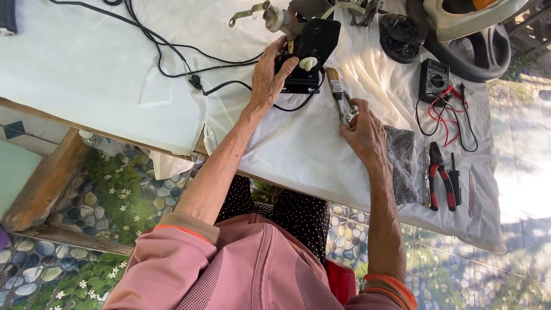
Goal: The person uses a brush to clean a black electrical component on a table, then rotates it to clean different sides. The person also handles a metal lever and a white plastic part, brushing them as well. Tools and a multimeter are visible on the table.
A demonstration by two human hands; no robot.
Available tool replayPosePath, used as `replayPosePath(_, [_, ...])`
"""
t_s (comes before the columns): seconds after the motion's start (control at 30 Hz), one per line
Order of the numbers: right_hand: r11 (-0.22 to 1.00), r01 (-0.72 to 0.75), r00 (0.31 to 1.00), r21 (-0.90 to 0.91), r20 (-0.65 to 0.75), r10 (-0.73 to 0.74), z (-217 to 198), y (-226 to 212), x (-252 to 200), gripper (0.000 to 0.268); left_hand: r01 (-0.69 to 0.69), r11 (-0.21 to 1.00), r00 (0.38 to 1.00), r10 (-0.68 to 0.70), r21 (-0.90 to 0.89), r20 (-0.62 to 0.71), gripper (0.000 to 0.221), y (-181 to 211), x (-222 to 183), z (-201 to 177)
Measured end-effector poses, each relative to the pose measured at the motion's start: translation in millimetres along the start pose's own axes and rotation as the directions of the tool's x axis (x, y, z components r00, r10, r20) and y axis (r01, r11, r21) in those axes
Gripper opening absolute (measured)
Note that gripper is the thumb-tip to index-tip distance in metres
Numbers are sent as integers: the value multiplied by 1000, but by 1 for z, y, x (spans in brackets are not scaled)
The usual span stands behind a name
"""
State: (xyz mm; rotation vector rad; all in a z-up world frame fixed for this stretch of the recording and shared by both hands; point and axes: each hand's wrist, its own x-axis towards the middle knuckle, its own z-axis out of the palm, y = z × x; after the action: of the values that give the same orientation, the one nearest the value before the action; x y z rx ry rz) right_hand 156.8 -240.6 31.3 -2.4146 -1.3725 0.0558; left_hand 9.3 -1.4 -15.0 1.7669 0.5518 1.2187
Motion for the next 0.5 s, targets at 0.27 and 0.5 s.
replayPosePath(0.27, [954, 184, 811, 236, -586, -11, -23, 3, 11, 16, -154, 981, 988, 152, 114, 28, 59, -13, -1, 6])
replayPosePath(0.5, [731, 215, 883, 648, -449, 139, -9, 0, 28, 20, -169, 972, 986, 169, 165, 11, 69, -10, -1, 12])
